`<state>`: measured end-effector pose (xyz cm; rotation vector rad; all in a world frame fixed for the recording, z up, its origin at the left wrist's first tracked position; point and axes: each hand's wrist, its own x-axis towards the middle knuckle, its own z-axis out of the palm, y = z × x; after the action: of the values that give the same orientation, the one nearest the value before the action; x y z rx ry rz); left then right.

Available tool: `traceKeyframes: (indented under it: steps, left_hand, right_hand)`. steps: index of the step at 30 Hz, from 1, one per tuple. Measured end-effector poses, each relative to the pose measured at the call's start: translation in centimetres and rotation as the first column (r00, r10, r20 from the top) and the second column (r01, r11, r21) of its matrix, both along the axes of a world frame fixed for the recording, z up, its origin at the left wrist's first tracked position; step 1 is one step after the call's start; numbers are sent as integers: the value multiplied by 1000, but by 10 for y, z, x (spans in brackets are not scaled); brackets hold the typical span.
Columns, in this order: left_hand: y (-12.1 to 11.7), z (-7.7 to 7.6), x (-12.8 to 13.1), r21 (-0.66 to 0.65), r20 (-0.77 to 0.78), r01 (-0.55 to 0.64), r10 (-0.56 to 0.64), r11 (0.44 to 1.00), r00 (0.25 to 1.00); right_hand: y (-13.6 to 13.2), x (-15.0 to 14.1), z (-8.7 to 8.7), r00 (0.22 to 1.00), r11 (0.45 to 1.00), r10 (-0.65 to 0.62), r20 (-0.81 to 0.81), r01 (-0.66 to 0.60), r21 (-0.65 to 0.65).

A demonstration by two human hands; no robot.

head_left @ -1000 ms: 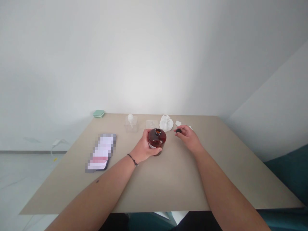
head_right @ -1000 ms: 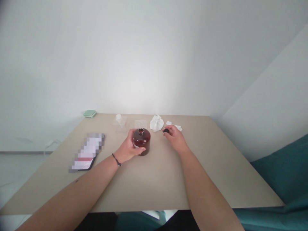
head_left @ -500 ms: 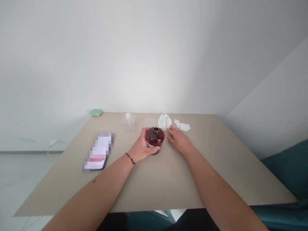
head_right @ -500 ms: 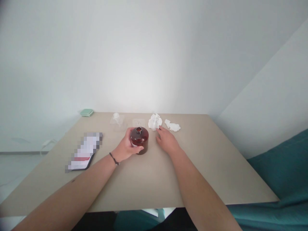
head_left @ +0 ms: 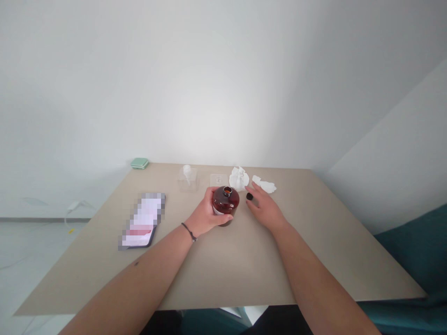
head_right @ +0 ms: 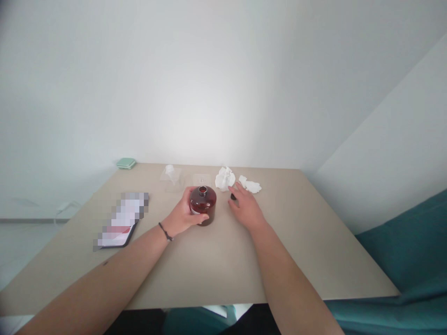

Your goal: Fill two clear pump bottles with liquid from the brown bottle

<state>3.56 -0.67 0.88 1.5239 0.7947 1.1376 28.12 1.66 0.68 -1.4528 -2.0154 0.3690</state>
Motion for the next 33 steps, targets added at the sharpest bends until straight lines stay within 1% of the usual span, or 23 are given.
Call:
traceKeyframes:
  steps: [1,3,5,7,9,10,12,15,17,18,20,22,25,28,30,33]
  left_hand:
    - [0,0,0,-4,11,6,-6,1000,1000]
    - [1,-1,-1,-8,36,19,-19,1000,999]
    - [1,-3,-1,10,53,29,-30,1000,998]
    - [2,-5,-2,43,87,36,-40,998,995]
    - [3,-8,-2,78,134,15,-25,997,991]
    - [3,-9,-3,95,148,-21,7,995,989]
    - [5,-11,-4,130,134,-154,137,979,982]
    - [9,-11,-5,174,57,-384,380,907,923]
    - [12,-10,-6,165,4,-474,480,865,877]
    - [14,-9,-6,145,-21,-497,505,856,863]
    - [16,-8,-6,82,-61,-505,510,859,858]
    - [19,-8,-4,9,-76,-477,477,879,876]
    - [25,-12,-1,-69,-70,-416,411,907,909]
    - [36,-17,3,-55,-97,-382,376,922,921]
    - [44,-19,5,-28,-134,-400,393,916,910]
    - [52,-18,9,-21,-200,-412,400,911,894]
  right_hand:
    - [0,1,2,995,998,-35,-89,39,51]
    - [0,0,5,954,983,-80,-287,123,133]
    - [-3,-5,6,892,977,-63,-447,146,154]
    - [-8,-16,5,837,990,10,-547,68,122]
    - [-13,-30,4,789,994,104,-605,-68,82]
    - [-16,-37,4,768,988,149,-622,-139,64]
    - [-20,-50,4,739,965,220,-637,-259,33]
    - [-25,-65,3,712,928,283,-643,-371,-2]
    - [-26,-71,1,692,913,295,-659,-407,-19]
    - [-27,-73,0,683,911,287,-672,-411,-29]
    - [-26,-74,-1,672,915,254,-696,-400,-52]
    - [-24,-70,-1,657,925,220,-721,-375,-60]
    - [-21,-57,6,600,946,178,-780,-322,-32]
    - [-20,-43,16,537,975,136,-832,-224,15]
    - [-19,-36,21,507,984,126,-853,-172,43]
    - [-18,-31,23,484,986,128,-866,-154,60]
